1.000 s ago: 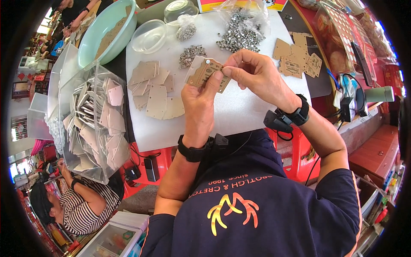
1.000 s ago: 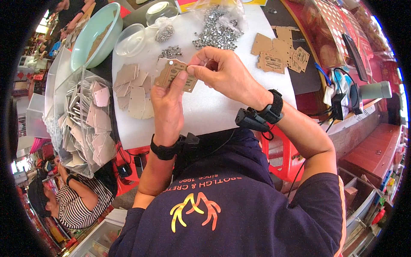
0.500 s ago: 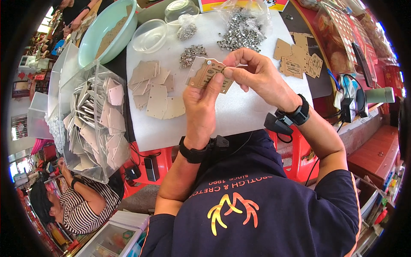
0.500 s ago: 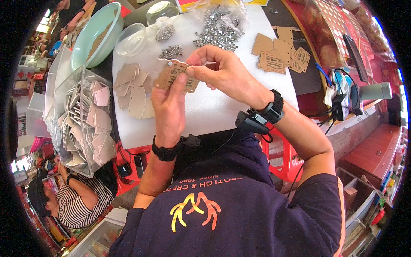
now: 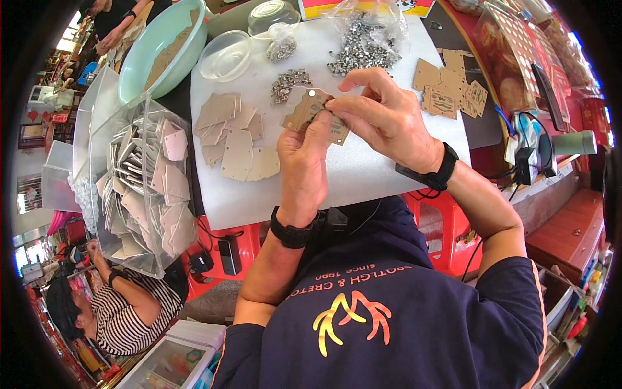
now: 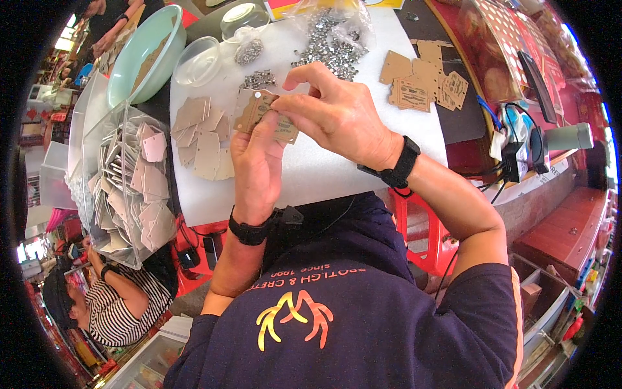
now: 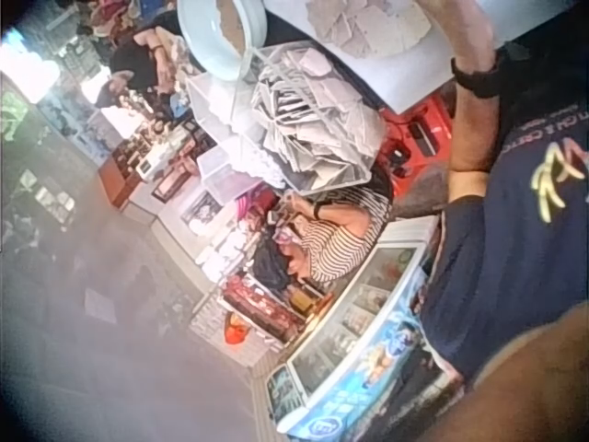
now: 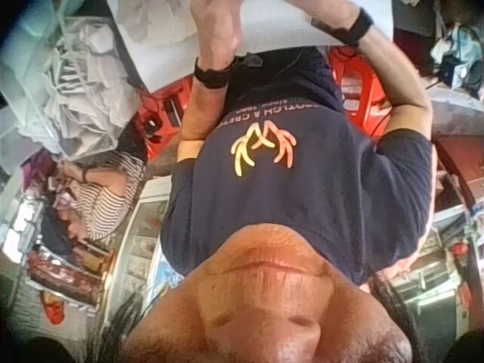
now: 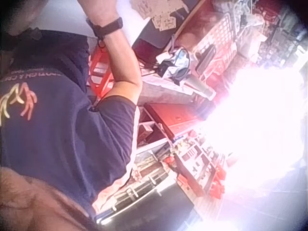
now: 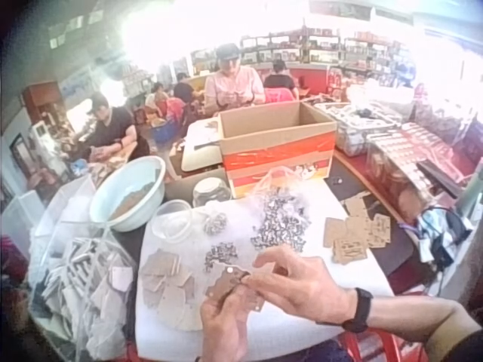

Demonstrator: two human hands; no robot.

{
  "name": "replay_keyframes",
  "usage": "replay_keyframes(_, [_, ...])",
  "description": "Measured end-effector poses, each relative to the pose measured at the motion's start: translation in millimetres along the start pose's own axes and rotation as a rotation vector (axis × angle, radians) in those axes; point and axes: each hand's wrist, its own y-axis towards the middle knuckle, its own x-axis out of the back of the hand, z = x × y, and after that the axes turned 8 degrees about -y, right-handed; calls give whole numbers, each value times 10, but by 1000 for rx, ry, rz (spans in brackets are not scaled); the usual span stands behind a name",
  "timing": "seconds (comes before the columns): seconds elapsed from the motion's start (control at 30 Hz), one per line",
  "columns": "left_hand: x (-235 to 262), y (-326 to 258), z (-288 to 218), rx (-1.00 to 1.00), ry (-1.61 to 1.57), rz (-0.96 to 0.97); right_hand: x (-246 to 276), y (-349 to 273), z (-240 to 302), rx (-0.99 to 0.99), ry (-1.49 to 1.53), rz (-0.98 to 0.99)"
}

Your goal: Manually attaching metal rivets or studs to shoe labels or heel pieces.

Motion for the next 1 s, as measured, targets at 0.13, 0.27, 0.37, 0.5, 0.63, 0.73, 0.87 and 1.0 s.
replay_keyframes(0.13, [-72,-7,-16,-1,-40,-11,-10,23,-3,15,-10,16])
replay_keyframes(0.27, [-87,-5,-20,-9,-99,-26,-73,-6,-11,-174,283,-83])
replay_keyframes(0.37, [-3,-12,9,-34,-49,11,-104,-52,49,-477,521,-60])
replay_keyframes(0.5, [-23,-14,33,-34,-54,31,-129,-50,90,-664,764,-38])
replay_keyframes(0.63, [-85,-13,16,-26,-96,18,-108,-32,96,-665,734,-3])
replay_keyframes(0.73, [-78,-8,17,-18,-114,41,-92,-26,117,-637,770,-15])
replay_keyframes(0.87, [-17,11,42,20,-178,85,-27,-7,135,-668,826,46])
replay_keyframes(1.0, [73,67,71,98,-306,160,-39,-21,153,-646,840,69])
